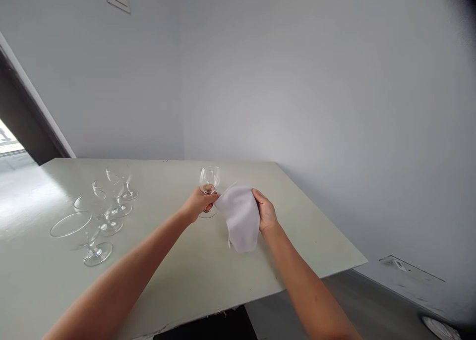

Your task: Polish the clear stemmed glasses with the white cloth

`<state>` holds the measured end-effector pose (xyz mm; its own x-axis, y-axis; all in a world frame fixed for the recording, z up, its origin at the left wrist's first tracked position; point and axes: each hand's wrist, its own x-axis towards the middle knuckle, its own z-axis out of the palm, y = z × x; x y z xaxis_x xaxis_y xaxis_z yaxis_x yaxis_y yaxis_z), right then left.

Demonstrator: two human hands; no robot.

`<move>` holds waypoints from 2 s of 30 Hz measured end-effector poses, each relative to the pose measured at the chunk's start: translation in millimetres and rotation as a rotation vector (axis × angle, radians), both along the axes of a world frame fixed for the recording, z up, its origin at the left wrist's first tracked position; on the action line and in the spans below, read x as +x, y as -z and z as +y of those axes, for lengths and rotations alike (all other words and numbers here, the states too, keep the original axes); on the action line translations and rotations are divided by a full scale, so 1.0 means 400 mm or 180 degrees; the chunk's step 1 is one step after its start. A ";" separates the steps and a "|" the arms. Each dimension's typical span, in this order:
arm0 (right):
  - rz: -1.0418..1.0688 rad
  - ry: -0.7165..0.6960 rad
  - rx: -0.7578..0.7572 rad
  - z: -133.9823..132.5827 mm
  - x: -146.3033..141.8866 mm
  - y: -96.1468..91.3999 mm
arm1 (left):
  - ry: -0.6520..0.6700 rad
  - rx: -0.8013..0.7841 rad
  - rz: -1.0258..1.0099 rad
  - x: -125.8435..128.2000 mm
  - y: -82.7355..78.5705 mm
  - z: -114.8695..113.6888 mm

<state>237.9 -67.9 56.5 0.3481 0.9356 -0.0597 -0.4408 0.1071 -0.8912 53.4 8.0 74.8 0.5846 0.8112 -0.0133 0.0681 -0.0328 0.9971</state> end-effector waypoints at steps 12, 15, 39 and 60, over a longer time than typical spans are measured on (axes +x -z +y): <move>0.0684 0.0361 -0.0828 0.018 -0.011 0.015 | -0.0284 0.0529 0.1503 -0.037 0.024 0.024; 0.0568 0.0523 -0.0859 0.036 0.008 0.003 | -0.0389 0.0821 0.1590 -0.038 0.029 0.029; -0.2405 -0.2531 0.0325 0.038 -0.051 -0.052 | -0.0817 0.3940 0.2264 -0.046 0.104 0.053; -0.2203 -0.2769 0.0396 0.008 -0.020 0.012 | 0.1858 0.1319 0.2056 -0.092 -0.025 0.011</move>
<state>229.7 -64.5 51.5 -0.5060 0.8625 0.0044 0.1778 0.1093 -0.9780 16.7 12.5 84.6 0.8778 0.4076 -0.2518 0.4612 -0.5764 0.6746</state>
